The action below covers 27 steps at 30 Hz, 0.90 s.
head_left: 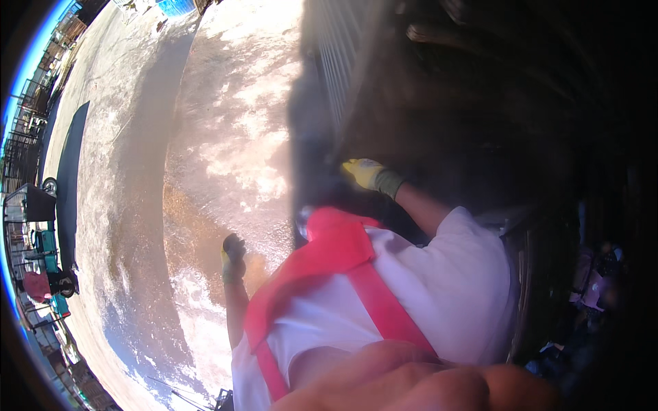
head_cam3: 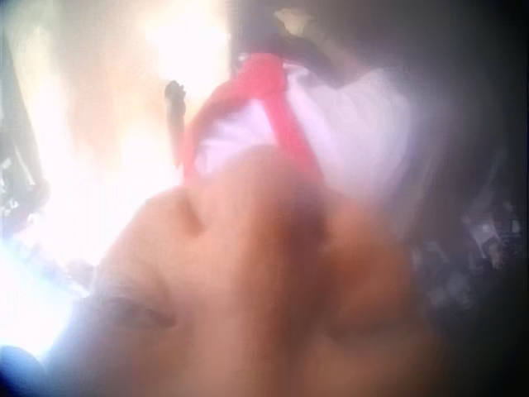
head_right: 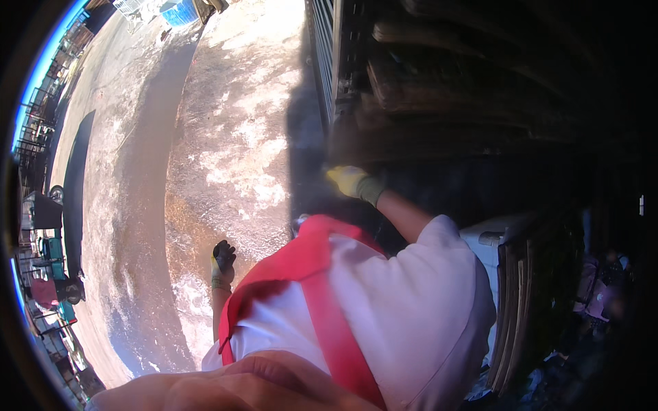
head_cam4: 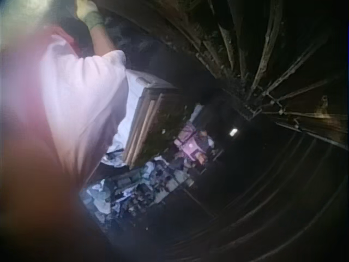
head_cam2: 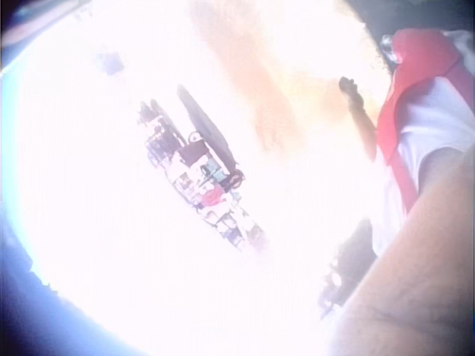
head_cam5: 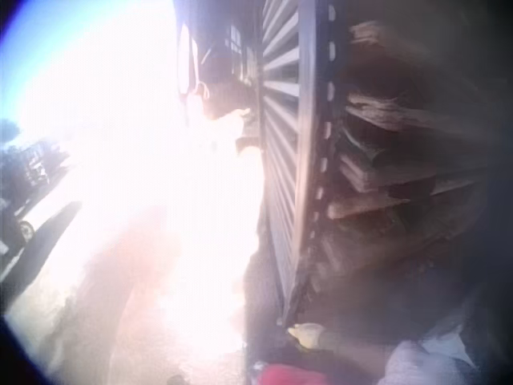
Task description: The person moves woven trays of green leaves from a rack to a workspace, transfers more leaves from a large white bag onto the trays by hand, and arranges the leaves into organized stacks.
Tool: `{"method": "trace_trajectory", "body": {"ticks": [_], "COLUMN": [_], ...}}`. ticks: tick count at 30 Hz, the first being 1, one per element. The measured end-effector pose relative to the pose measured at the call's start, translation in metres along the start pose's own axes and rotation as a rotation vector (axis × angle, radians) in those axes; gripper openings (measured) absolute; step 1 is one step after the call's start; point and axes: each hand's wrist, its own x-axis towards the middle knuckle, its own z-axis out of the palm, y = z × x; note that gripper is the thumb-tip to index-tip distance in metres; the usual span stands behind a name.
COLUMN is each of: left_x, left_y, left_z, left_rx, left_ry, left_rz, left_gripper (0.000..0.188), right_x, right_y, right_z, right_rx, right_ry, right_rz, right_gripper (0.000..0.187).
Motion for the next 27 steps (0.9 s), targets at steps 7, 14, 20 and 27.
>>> {"method": "trace_trajectory", "body": {"ticks": [7,14,20,27], "left_x": [0.136,0.424,0.732,0.971], "left_y": [0.0,0.122,0.318,0.488], "left_z": [-0.131,-0.125,0.061,0.267], "left_rx": [0.004,0.116,0.105,0.326], "left_ry": [0.126,0.003,-0.353,-0.556], "left_rz": [-0.303,-0.374,-0.185,-0.042], "left_gripper": [0.032,0.018,0.009,0.034], "right_x": [0.252,0.404,0.486,0.664], "right_y": [-0.116,-0.017,0.053,0.246], "right_z": [-0.079,-0.108,-0.188,-0.21], "right_rx": [0.275,0.196,0.49,0.524], "right_ry": [-0.055,0.279,0.249,0.627], "right_rz": [-0.131,0.165,0.652,0.751], "right_gripper": [0.034,0.036,0.036,0.033]}}
